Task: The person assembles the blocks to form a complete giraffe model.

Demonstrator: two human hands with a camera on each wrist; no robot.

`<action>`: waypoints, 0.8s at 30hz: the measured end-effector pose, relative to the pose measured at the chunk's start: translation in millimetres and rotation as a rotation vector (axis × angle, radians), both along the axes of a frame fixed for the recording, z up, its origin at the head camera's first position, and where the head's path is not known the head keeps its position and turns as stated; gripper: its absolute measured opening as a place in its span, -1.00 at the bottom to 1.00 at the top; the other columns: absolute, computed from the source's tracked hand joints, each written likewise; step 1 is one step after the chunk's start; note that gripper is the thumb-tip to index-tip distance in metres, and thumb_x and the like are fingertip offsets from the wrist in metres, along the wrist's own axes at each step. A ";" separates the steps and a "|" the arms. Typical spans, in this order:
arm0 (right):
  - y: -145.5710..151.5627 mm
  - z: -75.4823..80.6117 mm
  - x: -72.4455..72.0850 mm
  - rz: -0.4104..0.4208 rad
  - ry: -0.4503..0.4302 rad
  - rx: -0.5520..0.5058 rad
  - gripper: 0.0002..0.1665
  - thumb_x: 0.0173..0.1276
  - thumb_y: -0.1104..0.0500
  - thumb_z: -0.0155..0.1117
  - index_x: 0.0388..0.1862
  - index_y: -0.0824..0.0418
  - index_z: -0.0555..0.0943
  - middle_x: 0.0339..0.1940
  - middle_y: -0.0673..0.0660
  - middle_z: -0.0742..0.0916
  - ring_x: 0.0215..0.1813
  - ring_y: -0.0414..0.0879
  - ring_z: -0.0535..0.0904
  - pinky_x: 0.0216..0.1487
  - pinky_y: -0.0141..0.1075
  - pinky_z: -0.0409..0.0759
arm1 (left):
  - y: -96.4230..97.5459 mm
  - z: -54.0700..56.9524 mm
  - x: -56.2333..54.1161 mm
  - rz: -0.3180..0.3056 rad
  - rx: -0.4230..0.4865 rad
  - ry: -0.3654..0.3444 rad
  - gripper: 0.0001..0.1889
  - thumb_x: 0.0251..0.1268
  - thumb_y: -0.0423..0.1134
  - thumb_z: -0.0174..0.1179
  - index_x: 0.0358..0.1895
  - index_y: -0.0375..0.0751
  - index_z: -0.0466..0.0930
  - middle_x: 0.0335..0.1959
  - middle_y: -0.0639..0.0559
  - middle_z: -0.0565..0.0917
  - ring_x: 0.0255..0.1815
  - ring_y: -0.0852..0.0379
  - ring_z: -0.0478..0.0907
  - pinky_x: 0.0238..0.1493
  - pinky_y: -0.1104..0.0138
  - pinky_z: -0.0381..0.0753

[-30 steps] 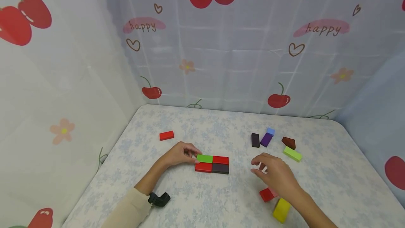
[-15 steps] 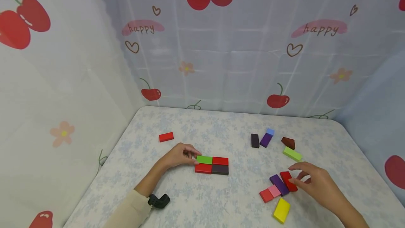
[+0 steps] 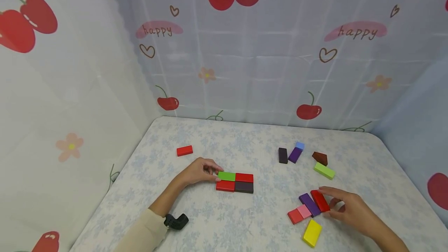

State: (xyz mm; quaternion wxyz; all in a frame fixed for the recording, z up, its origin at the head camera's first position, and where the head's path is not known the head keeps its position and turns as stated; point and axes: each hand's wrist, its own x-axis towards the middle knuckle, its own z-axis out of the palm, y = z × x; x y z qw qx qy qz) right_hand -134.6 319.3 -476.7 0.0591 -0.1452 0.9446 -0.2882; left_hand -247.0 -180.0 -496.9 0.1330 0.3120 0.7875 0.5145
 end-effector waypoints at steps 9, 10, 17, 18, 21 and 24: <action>1.1 -5.4 -3.8 0.028 0.050 0.035 -0.34 -0.03 0.40 0.63 0.14 0.25 0.69 0.16 0.33 0.67 -0.34 -0.35 0.53 -0.32 -0.44 0.62 | -1.4 -7.3 -4.3 -0.003 0.002 -0.005 -0.70 0.15 -0.37 0.49 -0.01 -0.24 0.79 -0.20 -0.23 0.71 -0.36 0.17 0.54 -0.29 0.40 0.54; 1.2 -5.0 -4.2 0.024 0.048 0.037 -0.35 -0.02 0.38 0.64 0.13 0.25 0.70 0.15 0.32 0.67 -0.33 -0.34 0.54 -0.32 -0.44 0.63 | -1.8 -11.2 -6.6 0.001 -0.002 -0.005 -0.69 0.15 -0.37 0.50 -0.01 -0.22 0.79 -0.20 -0.21 0.71 -0.36 0.18 0.54 -0.30 0.41 0.54; 2.0 -0.1 -3.8 -0.011 0.030 0.029 -0.41 -0.01 0.27 0.67 0.07 0.28 0.72 0.08 0.29 0.66 -0.24 -0.17 0.64 -0.30 -0.36 0.69 | -4.9 -32.7 -17.5 0.011 -0.011 -0.009 -0.69 0.14 -0.30 0.52 -0.01 -0.08 0.81 -0.22 -0.06 0.72 -0.35 0.18 0.54 -0.31 0.41 0.53; 1.8 1.1 -3.0 -0.018 0.038 0.022 -0.42 -0.01 0.27 0.67 0.06 0.28 0.73 0.06 0.27 0.66 -0.23 -0.15 0.65 -0.30 -0.35 0.69 | -5.1 -32.7 -17.4 0.009 -0.012 -0.006 -0.69 0.14 -0.28 0.52 -0.01 -0.07 0.81 -0.22 -0.04 0.72 -0.35 0.17 0.54 -0.30 0.40 0.53; 1.1 4.9 -1.8 -0.019 0.087 0.008 -0.43 -0.03 0.27 0.67 0.04 0.29 0.73 0.03 0.25 0.65 -0.22 -0.09 0.67 -0.31 -0.34 0.70 | -5.8 -33.3 -17.4 0.006 -0.010 -0.003 -0.69 0.14 -0.26 0.53 -0.01 -0.06 0.81 -0.23 -0.04 0.72 -0.35 0.16 0.55 -0.30 0.40 0.54; -2.4 8.3 0.0 -0.023 0.156 -0.005 -0.43 -0.05 0.27 0.69 0.02 0.25 0.74 0.01 0.20 0.66 -0.20 -0.05 0.67 -0.33 -0.36 0.69 | -5.6 -32.4 -17.1 0.004 -0.007 0.000 -0.69 0.14 -0.27 0.52 -0.01 -0.09 0.81 -0.23 -0.07 0.72 -0.36 0.16 0.55 -0.31 0.40 0.54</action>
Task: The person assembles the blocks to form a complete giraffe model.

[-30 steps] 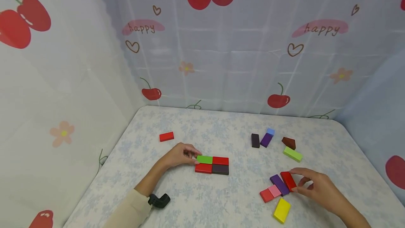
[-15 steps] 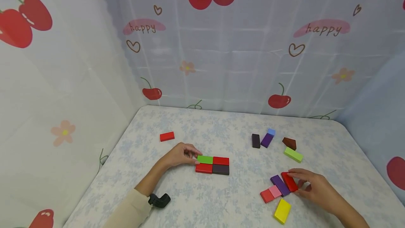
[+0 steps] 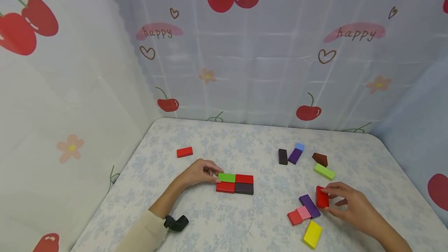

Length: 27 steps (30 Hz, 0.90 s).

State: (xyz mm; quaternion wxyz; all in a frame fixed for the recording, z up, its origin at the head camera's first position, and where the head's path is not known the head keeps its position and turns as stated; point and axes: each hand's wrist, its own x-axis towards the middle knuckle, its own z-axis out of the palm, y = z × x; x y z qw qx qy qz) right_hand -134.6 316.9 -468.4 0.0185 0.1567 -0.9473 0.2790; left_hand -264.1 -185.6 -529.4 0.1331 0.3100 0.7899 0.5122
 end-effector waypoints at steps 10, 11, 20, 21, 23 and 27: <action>-31.6 10.9 2.4 0.032 0.070 -0.049 -0.44 -0.02 0.22 0.69 0.03 0.19 0.74 -0.01 0.13 0.66 -0.12 0.01 0.67 -0.29 -0.37 0.69 | 0.1 0.0 0.7 0.017 0.000 -0.015 -0.70 0.13 -0.28 0.53 -0.03 -0.07 0.81 -0.24 -0.05 0.72 -0.36 0.16 0.54 -0.32 0.40 0.53; -35.3 11.6 2.7 0.039 0.073 -0.055 -0.44 -0.02 0.22 0.69 0.03 0.18 0.74 -0.01 0.12 0.66 -0.12 0.00 0.67 -0.29 -0.36 0.69 | 0.3 -0.2 0.6 0.018 -0.002 -0.012 -0.70 0.14 -0.29 0.53 -0.03 -0.07 0.81 -0.23 -0.06 0.72 -0.36 0.17 0.54 -0.32 0.41 0.53; -69.6 12.0 8.3 0.134 0.013 -0.076 -0.50 0.12 0.10 0.64 0.06 0.11 0.72 0.06 0.10 0.63 -0.19 -0.17 0.64 -0.22 -0.37 0.69 | 4.0 10.0 5.8 -0.002 -0.008 0.010 -0.70 0.17 -0.39 0.48 0.00 -0.24 0.78 -0.21 -0.22 0.71 -0.36 0.11 0.53 -0.32 0.42 0.51; -73.8 11.0 8.3 0.143 0.000 -0.073 -0.51 0.13 0.08 0.63 0.06 0.10 0.72 0.07 0.10 0.63 -0.19 -0.18 0.64 -0.21 -0.37 0.69 | 4.5 14.0 7.9 -0.004 -0.004 0.008 -0.70 0.16 -0.39 0.48 0.00 -0.25 0.78 -0.21 -0.22 0.71 -0.36 0.09 0.53 -0.32 0.42 0.51; -82.8 8.6 7.7 0.157 -0.018 -0.064 -0.53 0.15 0.07 0.62 0.05 0.06 0.72 0.07 0.07 0.63 -0.18 -0.17 0.64 -0.19 -0.38 0.68 | 5.3 21.5 12.3 -0.004 0.009 0.006 -0.71 0.16 -0.41 0.48 -0.02 -0.27 0.78 -0.22 -0.24 0.70 -0.36 0.08 0.53 -0.32 0.41 0.52; -101.7 5.8 5.9 0.202 -0.071 -0.071 -0.55 0.16 0.06 0.62 0.04 0.06 0.72 0.06 0.05 0.62 -0.12 -0.10 0.63 -0.19 -0.38 0.68 | 5.4 27.7 16.6 -0.001 0.022 0.006 -0.72 0.16 -0.42 0.47 -0.03 -0.29 0.78 -0.21 -0.26 0.69 -0.36 0.08 0.53 -0.32 0.40 0.52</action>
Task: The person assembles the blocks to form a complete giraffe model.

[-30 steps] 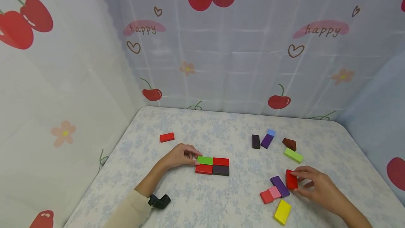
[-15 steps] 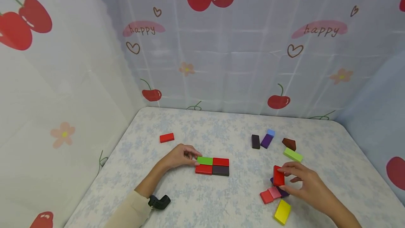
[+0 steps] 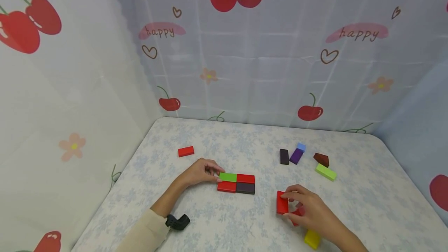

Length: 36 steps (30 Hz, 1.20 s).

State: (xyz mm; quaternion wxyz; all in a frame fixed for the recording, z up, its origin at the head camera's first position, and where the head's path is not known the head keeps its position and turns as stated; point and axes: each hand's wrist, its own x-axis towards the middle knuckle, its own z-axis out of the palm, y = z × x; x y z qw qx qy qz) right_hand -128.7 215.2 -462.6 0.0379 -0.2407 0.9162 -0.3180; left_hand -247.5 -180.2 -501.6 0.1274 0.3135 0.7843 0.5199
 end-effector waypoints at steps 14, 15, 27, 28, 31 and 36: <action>-67.0 -0.2 -6.9 0.139 0.051 0.119 -0.55 0.20 0.03 0.58 0.06 0.06 0.73 0.09 -0.05 0.60 -0.10 -0.16 0.59 -0.12 -0.30 0.65 | -1.4 -5.9 -3.8 0.021 -0.026 -0.045 -0.71 0.16 -0.38 0.49 -0.02 -0.19 0.80 -0.21 -0.22 0.71 -0.36 0.16 0.52 -0.31 0.43 0.51; -72.3 -0.1 -7.0 0.148 0.047 0.128 -0.56 0.20 0.01 0.58 0.06 0.06 0.74 0.09 -0.05 0.60 -0.08 -0.14 0.59 -0.09 -0.28 0.65 | -1.2 -5.6 -3.6 0.020 -0.026 -0.044 -0.71 0.16 -0.38 0.49 -0.02 -0.20 0.80 -0.21 -0.22 0.71 -0.36 0.15 0.52 -0.31 0.43 0.51; -114.8 -3.9 -9.0 0.213 0.051 0.164 -0.54 0.21 -0.03 0.58 0.07 0.05 0.74 0.09 0.01 0.64 -0.02 -0.17 0.61 -0.02 -0.23 0.68 | 0.7 -3.8 -1.7 0.025 -0.028 -0.018 -0.72 0.17 -0.37 0.48 -0.02 -0.18 0.80 -0.21 -0.20 0.71 -0.36 0.12 0.53 -0.32 0.43 0.51; -117.5 -4.4 -9.4 0.215 0.053 0.166 -0.53 0.20 -0.03 0.59 0.07 0.06 0.75 0.08 0.01 0.64 -0.04 -0.18 0.61 -0.03 -0.25 0.68 | 0.5 -3.7 -1.4 0.024 -0.026 -0.020 -0.72 0.17 -0.37 0.48 -0.02 -0.19 0.79 -0.21 -0.21 0.71 -0.36 0.12 0.53 -0.32 0.43 0.50; -124.9 -7.1 -11.1 0.221 0.053 0.171 -0.54 0.19 -0.03 0.59 0.05 0.06 0.75 0.07 0.00 0.65 -0.07 -0.20 0.61 -0.05 -0.28 0.67 | 0.0 -4.2 -1.0 0.020 -0.020 -0.020 -0.72 0.18 -0.38 0.48 -0.02 -0.21 0.79 -0.21 -0.23 0.71 -0.37 0.13 0.53 -0.33 0.43 0.50; -135.4 -11.8 -12.8 0.229 0.073 0.160 -0.55 0.16 -0.02 0.62 0.01 0.07 0.76 0.03 -0.02 0.65 -0.09 -0.23 0.60 -0.08 -0.32 0.65 | -0.2 -4.2 -1.5 0.020 -0.024 -0.007 -0.73 0.18 -0.37 0.48 -0.02 -0.21 0.80 -0.21 -0.20 0.71 -0.37 0.17 0.53 -0.33 0.43 0.50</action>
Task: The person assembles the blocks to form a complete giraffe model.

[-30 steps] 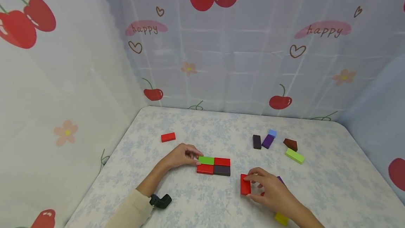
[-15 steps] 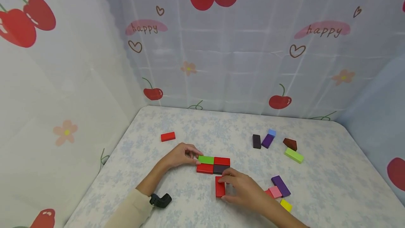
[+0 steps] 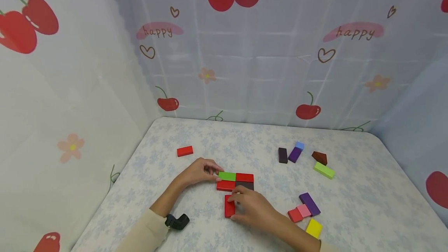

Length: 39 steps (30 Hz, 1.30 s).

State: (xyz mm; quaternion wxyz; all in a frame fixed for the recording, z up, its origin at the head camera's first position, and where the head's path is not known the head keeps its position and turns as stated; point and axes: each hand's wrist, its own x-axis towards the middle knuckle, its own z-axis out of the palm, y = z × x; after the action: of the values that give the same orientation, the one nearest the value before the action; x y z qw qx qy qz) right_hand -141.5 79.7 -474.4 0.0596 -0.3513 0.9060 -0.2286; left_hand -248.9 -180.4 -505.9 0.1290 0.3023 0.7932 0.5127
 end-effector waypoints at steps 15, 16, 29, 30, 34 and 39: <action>-6.3 -1.6 -0.8 -0.017 0.014 -0.020 -0.55 0.09 0.04 0.67 -0.02 0.07 0.78 -0.14 -0.07 0.66 -0.26 -0.33 0.52 -0.27 -0.42 0.57 | 0.2 1.5 -0.7 0.013 -0.010 -0.011 -0.74 0.18 -0.37 0.48 -0.04 -0.18 0.80 -0.22 -0.17 0.71 -0.37 0.16 0.52 -0.32 0.43 0.49; -6.6 -1.4 -1.4 -0.015 0.006 -0.024 -0.55 0.09 0.04 0.66 -0.02 0.07 0.78 -0.18 -0.09 0.67 -0.27 -0.33 0.52 -0.28 -0.43 0.56 | -0.1 1.3 -0.7 0.013 -0.010 -0.010 -0.73 0.17 -0.37 0.48 -0.04 -0.18 0.80 -0.22 -0.17 0.71 -0.37 0.16 0.52 -0.32 0.43 0.49; -22.0 -3.6 -8.2 -0.005 0.013 -0.074 -0.56 0.09 0.11 0.67 -0.03 0.12 0.76 -0.17 -0.10 0.76 -0.26 -0.32 0.55 -0.25 -0.44 0.53 | -0.5 0.2 -1.6 0.002 0.000 -0.001 -0.73 0.18 -0.40 0.47 -0.03 -0.19 0.80 -0.22 -0.17 0.71 -0.38 0.14 0.52 -0.33 0.44 0.49; -23.1 -3.7 -8.3 -0.007 0.018 -0.074 -0.56 0.08 0.11 0.67 -0.03 0.12 0.76 -0.17 -0.09 0.76 -0.26 -0.32 0.55 -0.25 -0.44 0.53 | -0.4 0.3 -1.6 -0.001 0.004 -0.002 -0.73 0.18 -0.40 0.47 -0.03 -0.19 0.80 -0.23 -0.18 0.71 -0.38 0.14 0.53 -0.33 0.44 0.49; -26.8 -3.9 -8.6 -0.016 0.044 -0.060 -0.55 0.07 0.09 0.67 -0.04 0.12 0.77 -0.16 -0.07 0.77 -0.28 -0.32 0.56 -0.27 -0.45 0.53 | -0.3 1.7 -1.0 -0.019 0.021 0.013 -0.73 0.17 -0.41 0.47 -0.04 -0.22 0.79 -0.23 -0.22 0.71 -0.38 0.16 0.53 -0.33 0.43 0.50; -30.2 -4.6 -9.1 -0.038 0.054 -0.040 -0.56 0.08 0.06 0.67 -0.05 0.12 0.77 -0.19 -0.07 0.77 -0.31 -0.31 0.56 -0.31 -0.45 0.53 | -0.7 1.2 -1.7 -0.036 0.035 0.030 -0.74 0.18 -0.41 0.46 -0.04 -0.24 0.79 -0.23 -0.25 0.71 -0.38 0.18 0.53 -0.32 0.43 0.51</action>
State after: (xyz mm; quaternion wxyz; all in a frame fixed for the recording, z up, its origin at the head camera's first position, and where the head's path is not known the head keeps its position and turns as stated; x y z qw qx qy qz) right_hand -150.6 49.6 -479.0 0.0237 -0.3414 0.9089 -0.2384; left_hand -250.6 -181.1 -504.7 0.1210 0.3265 0.7804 0.5194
